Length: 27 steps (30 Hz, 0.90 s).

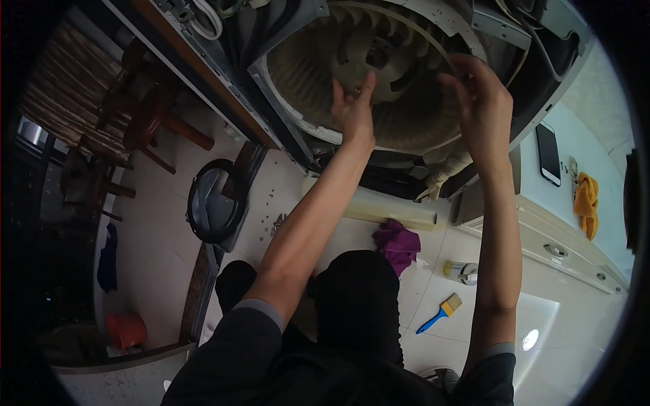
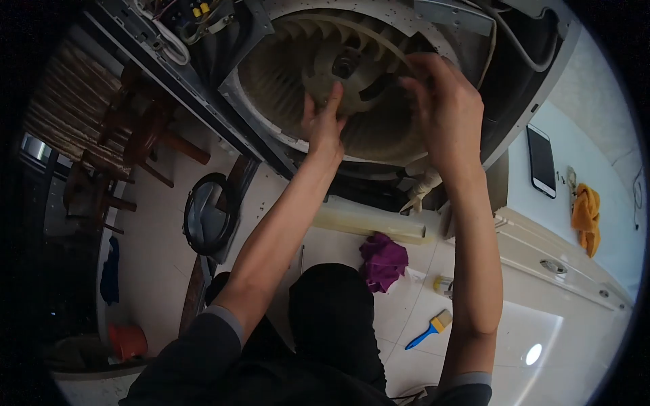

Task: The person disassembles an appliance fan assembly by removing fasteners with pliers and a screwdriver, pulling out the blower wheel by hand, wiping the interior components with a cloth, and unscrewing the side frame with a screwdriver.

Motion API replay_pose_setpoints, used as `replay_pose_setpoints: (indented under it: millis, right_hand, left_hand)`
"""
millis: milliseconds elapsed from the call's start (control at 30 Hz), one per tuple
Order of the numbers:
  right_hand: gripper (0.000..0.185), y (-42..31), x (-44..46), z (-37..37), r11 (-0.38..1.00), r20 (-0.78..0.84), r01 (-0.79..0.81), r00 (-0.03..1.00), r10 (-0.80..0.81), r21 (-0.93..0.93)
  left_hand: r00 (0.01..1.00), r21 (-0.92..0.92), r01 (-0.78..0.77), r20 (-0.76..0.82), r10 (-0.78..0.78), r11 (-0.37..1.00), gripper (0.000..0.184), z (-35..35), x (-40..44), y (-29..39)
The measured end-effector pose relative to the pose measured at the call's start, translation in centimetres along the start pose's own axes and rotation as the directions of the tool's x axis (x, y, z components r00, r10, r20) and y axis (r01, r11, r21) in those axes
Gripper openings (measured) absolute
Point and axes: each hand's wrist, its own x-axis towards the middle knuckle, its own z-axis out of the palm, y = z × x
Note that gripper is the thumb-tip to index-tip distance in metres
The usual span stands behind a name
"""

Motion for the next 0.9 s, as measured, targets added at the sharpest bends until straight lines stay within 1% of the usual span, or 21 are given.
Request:
replay_pose_setpoints:
  millis: [33,67,133,167,200,233,300,367,400,467,533,567,600,633,667,700,733,767,800,833,900]
  right_hand:
    - [0.023,0.0,0.2,0.2,1.000,-0.010,-0.013,1.000,0.013,-0.016]
    - [0.023,-0.2,0.2,0.3,1.000,0.000,-0.007,1.000,0.007,-0.002]
    - [0.025,-0.6,0.1,0.1,0.997,-0.042,-0.068,0.997,0.067,-0.040]
    - [0.026,-0.3,0.4,-0.1,0.994,-0.034,-0.103,0.994,0.102,-0.046]
    - [0.026,-0.2,0.5,-0.2,0.994,-0.016,-0.103,0.995,0.102,-0.033]
    - [0.027,0.0,0.6,-0.2,0.993,-0.012,-0.104,0.995,0.103,-0.061]
    - [0.028,0.1,0.8,-0.2,0.992,-0.016,-0.095,0.995,0.094,-0.081]
    - [0.028,-0.2,0.6,-0.3,0.982,-0.023,-0.145,0.989,0.143,-0.120]
    - [0.028,-0.3,0.6,-0.3,0.984,-0.020,-0.137,0.991,0.136,-0.113]
    - [0.029,-0.6,0.6,-0.5,0.982,0.013,-0.175,0.984,0.177,-0.076]
    - [0.028,-1.0,0.5,-0.5,0.987,-0.001,-0.150,0.989,0.151,-0.063]
    - [0.027,-1.1,0.4,-0.4,0.990,-0.017,-0.134,0.991,0.133,-0.048]
    - [0.027,-1.2,0.2,-0.3,0.989,-0.026,-0.138,0.990,0.137,-0.057]
    - [0.028,-1.3,0.0,-0.3,0.992,-0.010,-0.107,0.994,0.107,-0.072]
    - [0.029,-1.4,-0.2,-0.4,0.993,0.004,-0.077,0.997,0.078,-0.093]
    - [0.023,-1.6,-0.2,-0.2,0.998,-0.043,-0.062,0.997,0.062,-0.006]
    - [0.023,-1.6,-0.3,-0.3,0.998,-0.037,-0.055,0.998,0.054,-0.017]
    - [0.024,-1.5,-0.3,-0.3,0.999,-0.030,-0.043,0.999,0.043,-0.025]
    - [0.023,-1.4,-0.3,0.0,0.999,-0.061,-0.014,0.998,0.012,-0.035]
    - [0.023,-1.4,-0.2,0.0,0.999,-0.074,-0.018,0.997,0.015,-0.049]
    - [0.023,-1.7,-0.5,0.1,0.996,-0.062,-0.047,0.997,0.043,-0.072]
  left_hand:
    - [1.000,0.000,-0.009,-0.010,0.009,1.000,0.087,0.1,0.1,-0.1]
    - [0.999,0.057,-0.015,-0.044,0.018,0.998,0.087,0.0,0.2,-0.4]
    - [0.997,0.172,-0.006,-0.081,0.020,0.985,0.088,0.2,-0.1,-0.3]
    - [0.995,0.172,-0.011,-0.100,0.028,0.985,0.088,0.4,0.0,-0.2]
    - [0.997,0.110,0.035,-0.074,-0.027,0.993,0.095,0.5,0.0,-0.3]
    - [0.996,0.048,0.082,-0.044,-0.080,0.995,0.102,0.5,-0.2,-0.4]
    - [0.995,0.065,0.075,-0.069,-0.071,0.995,0.104,0.5,-0.7,-0.2]
    - [0.994,0.075,0.069,-0.094,-0.061,0.995,0.105,0.4,-1.1,0.1]
    - [0.992,0.090,0.073,-0.109,-0.063,0.993,0.104,0.5,-1.2,0.2]
    - [0.991,0.101,0.072,-0.121,-0.060,0.992,0.104,0.2,-1.1,0.4]
    - [0.997,0.034,0.071,-0.009,-0.071,0.997,0.100,-0.2,-0.8,0.3]
    - [0.998,0.032,0.070,-0.001,-0.070,0.997,0.100,-0.2,-0.7,0.7]
    - [0.999,0.007,0.049,-0.019,-0.049,0.999,0.089,-0.2,-0.9,0.9]
    - [0.999,-0.022,0.035,-0.029,-0.035,0.999,0.078,0.1,-1.1,0.8]
    - [0.999,-0.029,0.050,-0.003,-0.050,0.998,0.078,0.4,-1.3,1.2]
    - [0.994,-0.015,0.110,-0.027,-0.110,0.994,0.082,0.5,-1.8,2.0]
    - [0.985,0.000,0.166,-0.051,-0.166,0.986,0.085,0.5,-2.1,2.5]
    - [0.984,-0.001,0.175,-0.029,-0.175,0.984,0.085,0.6,-2.2,2.7]
    - [0.979,0.032,0.195,-0.064,-0.193,0.980,0.090,0.5,-2.3,2.7]
    - [0.973,0.066,0.215,-0.103,-0.208,0.974,0.094,0.4,-2.1,2.6]
    - [0.969,0.098,0.235,-0.097,-0.225,0.967,0.096,-0.5,-1.3,2.1]
